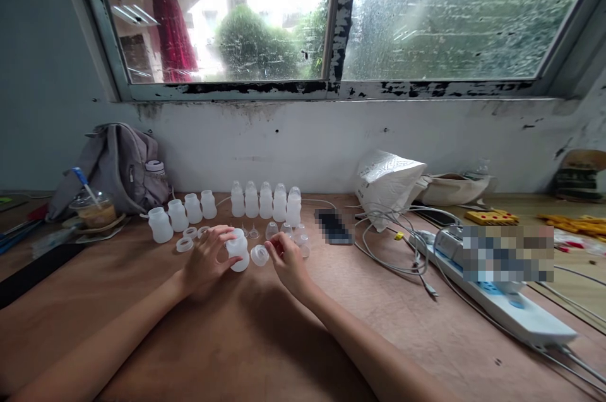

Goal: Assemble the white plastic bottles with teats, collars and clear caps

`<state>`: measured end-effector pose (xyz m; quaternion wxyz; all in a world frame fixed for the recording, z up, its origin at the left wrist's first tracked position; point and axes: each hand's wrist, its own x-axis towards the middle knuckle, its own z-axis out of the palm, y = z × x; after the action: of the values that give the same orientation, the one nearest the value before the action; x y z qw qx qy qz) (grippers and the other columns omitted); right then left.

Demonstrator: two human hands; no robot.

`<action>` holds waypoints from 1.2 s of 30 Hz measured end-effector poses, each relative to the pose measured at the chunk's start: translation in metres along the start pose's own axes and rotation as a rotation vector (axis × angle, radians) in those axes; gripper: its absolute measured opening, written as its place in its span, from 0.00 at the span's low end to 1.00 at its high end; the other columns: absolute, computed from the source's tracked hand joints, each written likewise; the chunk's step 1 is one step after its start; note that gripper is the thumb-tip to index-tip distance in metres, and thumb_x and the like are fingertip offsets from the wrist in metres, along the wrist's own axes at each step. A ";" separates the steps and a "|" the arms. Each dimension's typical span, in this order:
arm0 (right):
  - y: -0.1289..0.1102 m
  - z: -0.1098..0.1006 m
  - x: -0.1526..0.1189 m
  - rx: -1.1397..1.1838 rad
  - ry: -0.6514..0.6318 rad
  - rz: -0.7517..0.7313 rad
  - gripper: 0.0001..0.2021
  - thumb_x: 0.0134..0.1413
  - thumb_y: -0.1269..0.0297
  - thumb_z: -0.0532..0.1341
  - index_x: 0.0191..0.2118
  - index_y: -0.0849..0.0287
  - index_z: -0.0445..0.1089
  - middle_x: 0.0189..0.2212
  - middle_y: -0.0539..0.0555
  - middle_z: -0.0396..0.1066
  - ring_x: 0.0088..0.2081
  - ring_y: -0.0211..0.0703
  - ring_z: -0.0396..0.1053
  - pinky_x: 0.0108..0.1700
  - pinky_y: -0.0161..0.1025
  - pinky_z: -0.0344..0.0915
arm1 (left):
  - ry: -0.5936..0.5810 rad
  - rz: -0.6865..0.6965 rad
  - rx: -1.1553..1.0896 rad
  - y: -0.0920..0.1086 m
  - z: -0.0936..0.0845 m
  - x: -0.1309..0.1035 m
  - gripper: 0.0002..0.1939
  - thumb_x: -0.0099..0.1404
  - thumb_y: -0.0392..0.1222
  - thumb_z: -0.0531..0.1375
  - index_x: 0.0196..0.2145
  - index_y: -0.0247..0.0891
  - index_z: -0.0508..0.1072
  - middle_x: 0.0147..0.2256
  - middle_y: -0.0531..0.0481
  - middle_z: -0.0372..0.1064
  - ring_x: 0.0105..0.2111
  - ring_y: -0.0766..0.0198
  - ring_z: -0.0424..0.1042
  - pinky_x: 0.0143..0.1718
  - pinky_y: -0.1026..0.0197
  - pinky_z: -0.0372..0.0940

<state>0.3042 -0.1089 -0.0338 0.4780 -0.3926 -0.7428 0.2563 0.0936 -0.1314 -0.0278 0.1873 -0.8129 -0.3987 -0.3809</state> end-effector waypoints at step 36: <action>0.005 0.020 -0.017 -0.498 -0.320 -0.159 0.08 0.54 0.60 0.51 0.37 0.57 0.58 0.33 0.53 0.67 0.31 0.40 0.66 0.30 0.34 0.54 | -0.174 -0.254 0.407 -0.161 0.057 0.055 0.14 0.57 0.42 0.54 0.43 0.38 0.63 0.41 0.40 0.68 0.50 0.52 0.59 0.52 0.41 0.36</action>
<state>0.2916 -0.1205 -0.0545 0.2623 -0.3928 -0.8772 0.0866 0.0144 0.0297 -0.0219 0.2627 -0.7316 -0.5807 -0.2419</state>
